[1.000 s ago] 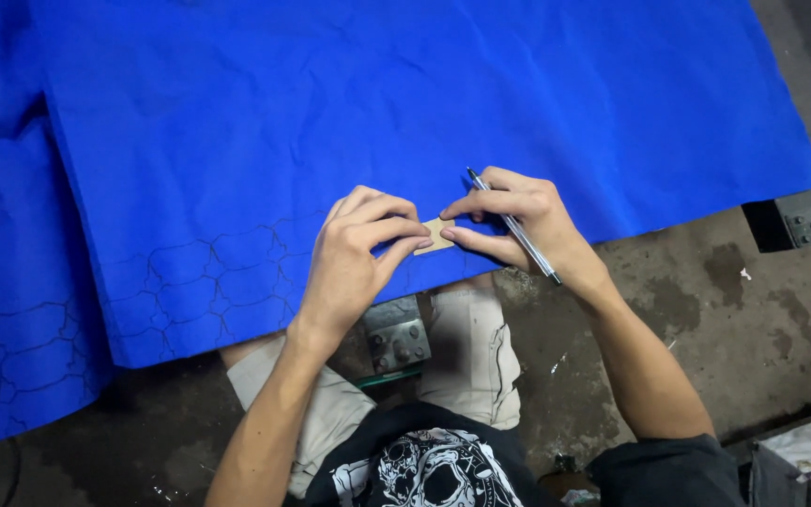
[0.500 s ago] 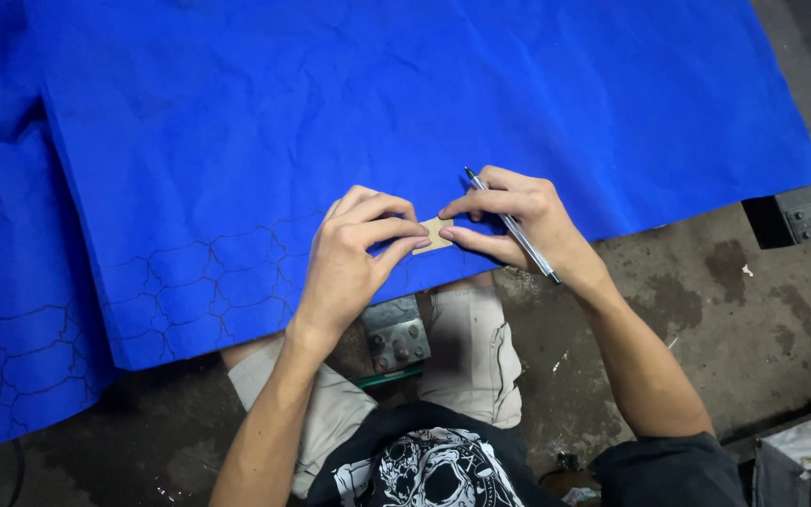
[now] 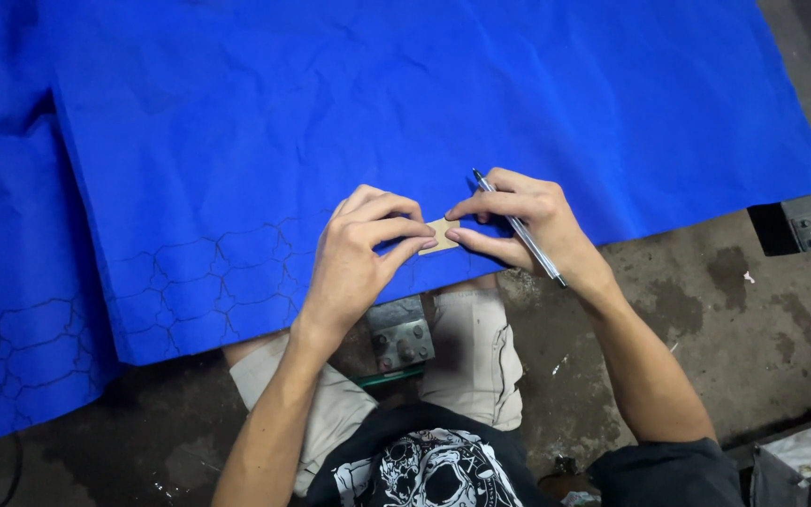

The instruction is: The person uses a pen and a small cardboard template to trace a repeating hexagonal pattern onto a large blue sheet. They repeatedly reposition the template and trace its outline to extend the pattern across the surface.

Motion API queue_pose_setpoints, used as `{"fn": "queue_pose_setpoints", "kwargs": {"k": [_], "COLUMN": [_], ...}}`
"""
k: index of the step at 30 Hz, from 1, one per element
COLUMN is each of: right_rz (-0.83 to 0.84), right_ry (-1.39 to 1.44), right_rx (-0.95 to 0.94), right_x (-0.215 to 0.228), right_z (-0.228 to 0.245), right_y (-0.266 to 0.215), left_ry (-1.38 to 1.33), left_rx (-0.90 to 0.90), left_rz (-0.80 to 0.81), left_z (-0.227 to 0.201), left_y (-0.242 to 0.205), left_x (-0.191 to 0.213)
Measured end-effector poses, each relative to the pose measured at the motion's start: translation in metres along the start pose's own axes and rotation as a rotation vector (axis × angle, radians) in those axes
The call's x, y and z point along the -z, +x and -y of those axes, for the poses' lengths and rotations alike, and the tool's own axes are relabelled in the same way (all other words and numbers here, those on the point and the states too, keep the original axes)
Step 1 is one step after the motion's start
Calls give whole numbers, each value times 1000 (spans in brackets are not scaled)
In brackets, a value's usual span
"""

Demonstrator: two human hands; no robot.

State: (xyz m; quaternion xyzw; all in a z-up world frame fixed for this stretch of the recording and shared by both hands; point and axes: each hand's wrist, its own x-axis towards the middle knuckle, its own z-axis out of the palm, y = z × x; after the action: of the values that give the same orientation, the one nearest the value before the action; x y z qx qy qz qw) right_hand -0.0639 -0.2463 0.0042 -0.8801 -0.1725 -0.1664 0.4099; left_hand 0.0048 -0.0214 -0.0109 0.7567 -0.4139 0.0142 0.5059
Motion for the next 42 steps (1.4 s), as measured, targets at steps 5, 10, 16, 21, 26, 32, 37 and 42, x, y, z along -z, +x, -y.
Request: {"fn": "queue_pose_setpoints", "kwargs": {"k": [5, 10, 16, 21, 26, 32, 37, 42], "right_rz": [8, -8, 0, 30, 25, -17, -67, 4], "right_ry": [1, 6, 2, -22, -19, 208, 487, 491], "right_rx": [0, -4, -20, -24, -31, -199, -243, -324], "right_x": [-1, -3, -4, -2, -2, 10, 13, 12], "right_z": [2, 3, 3, 0, -2, 3, -1, 11], "right_y": [1, 1, 2, -1, -1, 0, -4, 0], "left_ry": [-67, -43, -95, -15, -1, 87, 162, 193], "left_rx": [41, 89, 123, -56, -60, -35, -45, -56], "left_rz": [-128, -392, -396, -129, -3, 88, 133, 141], "left_z": [2, -3, -4, 2, 0, -3, -2, -14], "left_y": [1, 1, 1, -2, -1, 1, 1, 3], "left_x": [1, 15, 13, -3, -6, -5, -5, -2]}}
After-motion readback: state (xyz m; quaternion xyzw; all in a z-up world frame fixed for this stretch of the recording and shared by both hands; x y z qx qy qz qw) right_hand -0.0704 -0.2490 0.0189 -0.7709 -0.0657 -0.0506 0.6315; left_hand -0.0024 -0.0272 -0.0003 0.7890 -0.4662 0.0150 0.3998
